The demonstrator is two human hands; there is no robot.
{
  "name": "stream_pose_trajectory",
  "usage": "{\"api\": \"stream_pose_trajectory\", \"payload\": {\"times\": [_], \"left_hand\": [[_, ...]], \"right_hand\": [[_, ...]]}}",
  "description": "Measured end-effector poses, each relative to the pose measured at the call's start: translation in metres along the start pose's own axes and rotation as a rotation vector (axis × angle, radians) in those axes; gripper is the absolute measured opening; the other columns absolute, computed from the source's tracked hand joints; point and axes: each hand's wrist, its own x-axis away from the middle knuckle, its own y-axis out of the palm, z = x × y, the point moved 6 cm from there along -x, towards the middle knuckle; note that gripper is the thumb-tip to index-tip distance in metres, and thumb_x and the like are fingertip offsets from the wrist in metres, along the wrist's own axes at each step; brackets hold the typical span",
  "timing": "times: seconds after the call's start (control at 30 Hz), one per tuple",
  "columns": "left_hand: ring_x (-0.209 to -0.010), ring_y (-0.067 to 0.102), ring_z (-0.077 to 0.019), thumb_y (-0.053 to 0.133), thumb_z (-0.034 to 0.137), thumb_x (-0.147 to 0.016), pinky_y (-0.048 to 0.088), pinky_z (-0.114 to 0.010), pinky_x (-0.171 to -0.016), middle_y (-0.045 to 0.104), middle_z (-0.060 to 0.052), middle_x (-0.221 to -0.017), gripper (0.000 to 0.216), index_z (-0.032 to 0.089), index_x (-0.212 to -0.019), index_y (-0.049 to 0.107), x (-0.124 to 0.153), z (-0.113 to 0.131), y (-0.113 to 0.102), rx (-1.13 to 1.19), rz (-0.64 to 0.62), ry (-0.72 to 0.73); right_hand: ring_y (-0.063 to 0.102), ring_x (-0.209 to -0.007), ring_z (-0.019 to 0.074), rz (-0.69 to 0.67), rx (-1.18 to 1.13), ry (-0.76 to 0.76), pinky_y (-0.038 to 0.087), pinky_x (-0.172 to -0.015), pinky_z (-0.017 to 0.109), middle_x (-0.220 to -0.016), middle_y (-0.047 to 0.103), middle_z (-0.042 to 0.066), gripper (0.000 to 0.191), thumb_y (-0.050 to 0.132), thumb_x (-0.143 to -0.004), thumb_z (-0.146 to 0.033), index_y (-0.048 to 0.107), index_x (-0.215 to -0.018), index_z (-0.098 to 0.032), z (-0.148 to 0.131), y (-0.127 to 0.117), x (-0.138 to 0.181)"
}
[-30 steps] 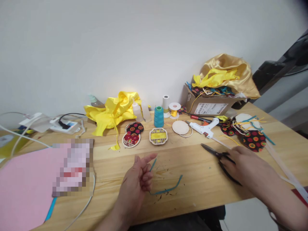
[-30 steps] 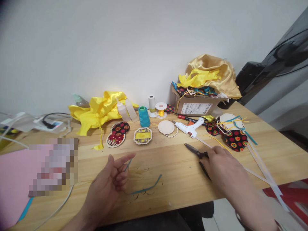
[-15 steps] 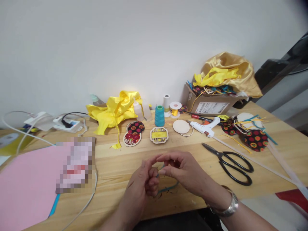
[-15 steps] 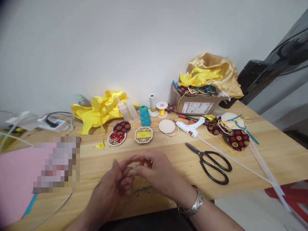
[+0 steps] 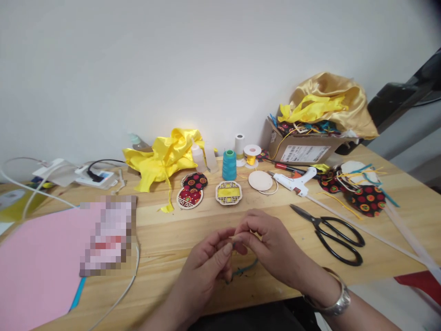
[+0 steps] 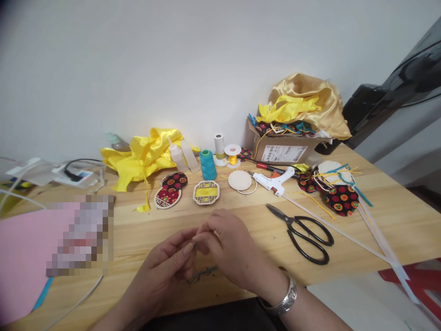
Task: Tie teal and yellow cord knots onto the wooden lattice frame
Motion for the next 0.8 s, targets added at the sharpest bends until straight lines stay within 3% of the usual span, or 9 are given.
{"api": "stream_pose_trajectory", "payload": {"times": [0.1,0.33,0.47,0.57,0.67,0.8], "left_hand": [[-0.044,0.037,-0.0055,0.065,0.029,-0.075,0.031,-0.018,-0.044,0.043,0.007,-0.052,0.023,0.018,-0.096,0.066,-0.001,0.003,-0.001,-0.059,0.031,0.014],[-0.043,0.037,-0.0052,0.059,0.031,-0.079,0.029,-0.018,-0.043,0.049,0.004,-0.051,0.019,0.015,-0.071,0.066,-0.001,0.007,0.003,-0.235,0.008,0.022],[-0.044,0.037,-0.0038,0.063,0.029,-0.076,0.028,-0.017,-0.042,0.06,0.0,-0.062,0.017,0.014,-0.069,0.067,-0.002,0.007,-0.006,-0.132,0.098,0.063],[-0.046,0.035,-0.0031,0.065,0.028,-0.073,0.029,-0.016,-0.043,0.065,-0.003,-0.07,0.015,0.013,-0.071,0.068,-0.002,0.01,-0.015,0.015,0.228,0.121],[-0.046,0.034,-0.003,0.067,0.027,-0.072,0.03,-0.015,-0.043,0.066,-0.005,-0.071,0.015,0.012,-0.071,0.069,-0.001,0.012,-0.021,0.084,0.313,0.153],[-0.047,0.035,-0.0032,0.068,0.025,-0.071,0.031,-0.015,-0.043,0.066,-0.005,-0.072,0.013,0.012,-0.07,0.069,0.0,0.015,-0.022,0.123,0.338,0.17]], "right_hand": [[0.05,-0.073,0.0106,0.006,0.012,-0.006,0.035,-0.066,0.023,-0.07,0.054,-0.002,0.015,0.056,-0.081,-0.015,0.057,-0.066,-0.017,0.0,-0.002,-0.001],[0.05,-0.072,0.0102,-0.031,0.05,-0.06,0.036,-0.066,0.023,-0.068,0.053,-0.003,0.022,0.055,-0.082,-0.013,0.056,-0.06,-0.016,-0.004,0.0,-0.004],[0.051,-0.071,0.0109,0.096,0.064,-0.061,0.039,-0.065,0.024,-0.071,0.055,-0.001,0.016,0.055,-0.083,-0.018,0.058,-0.067,-0.016,0.003,-0.012,-0.013],[0.05,-0.08,0.0144,0.169,0.26,-0.107,0.041,-0.073,0.028,-0.08,0.058,0.003,0.009,0.055,-0.083,-0.018,0.061,-0.077,-0.016,0.011,-0.018,-0.02],[0.047,-0.085,0.0172,0.01,0.495,-0.213,0.041,-0.076,0.031,-0.085,0.057,0.005,0.009,0.056,-0.08,-0.011,0.062,-0.082,-0.017,0.013,-0.005,-0.023],[0.044,-0.088,0.0171,-0.168,0.636,-0.327,0.04,-0.075,0.03,-0.089,0.052,0.006,0.015,0.051,-0.08,-0.007,0.062,-0.085,-0.017,0.012,0.014,-0.024]]}}
